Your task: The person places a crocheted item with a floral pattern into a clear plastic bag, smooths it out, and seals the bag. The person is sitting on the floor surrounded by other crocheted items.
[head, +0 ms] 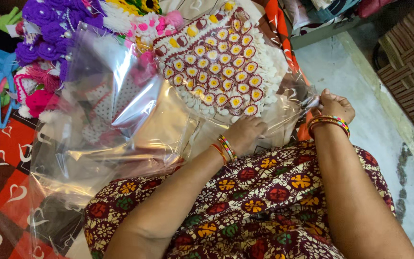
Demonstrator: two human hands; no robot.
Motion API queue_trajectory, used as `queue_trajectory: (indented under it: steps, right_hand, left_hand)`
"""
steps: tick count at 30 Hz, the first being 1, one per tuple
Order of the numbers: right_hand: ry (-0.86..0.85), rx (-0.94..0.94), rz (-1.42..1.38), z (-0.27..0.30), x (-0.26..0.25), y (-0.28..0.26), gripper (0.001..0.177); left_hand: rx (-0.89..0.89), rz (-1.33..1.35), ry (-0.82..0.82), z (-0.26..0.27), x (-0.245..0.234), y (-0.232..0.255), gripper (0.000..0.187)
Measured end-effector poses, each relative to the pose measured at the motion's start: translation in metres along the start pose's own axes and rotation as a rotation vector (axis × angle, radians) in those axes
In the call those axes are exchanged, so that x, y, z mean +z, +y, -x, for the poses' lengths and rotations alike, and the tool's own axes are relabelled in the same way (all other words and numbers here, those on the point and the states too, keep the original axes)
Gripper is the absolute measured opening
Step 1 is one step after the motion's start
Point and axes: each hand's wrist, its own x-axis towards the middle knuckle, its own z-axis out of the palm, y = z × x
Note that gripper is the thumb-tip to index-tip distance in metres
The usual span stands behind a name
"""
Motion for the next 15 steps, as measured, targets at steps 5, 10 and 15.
queue_trajectory:
  steps: [5,10,15]
  right_hand:
    - [0.088,0.117,-0.049,-0.042,-0.009,0.019,0.019]
    - [0.219,0.084,0.18,-0.073,-0.041,0.014,0.022]
    - [0.094,-0.683,0.366,-0.028,-0.012,0.004,0.008]
  left_hand:
    - [-0.067,0.387,-0.074,-0.001,-0.017,-0.014,0.018]
    - [-0.346,0.391,-0.216,-0.004,-0.031,-0.033,0.018]
    - [-0.411,-0.172,0.472,0.001,-0.041,-0.061,0.05]
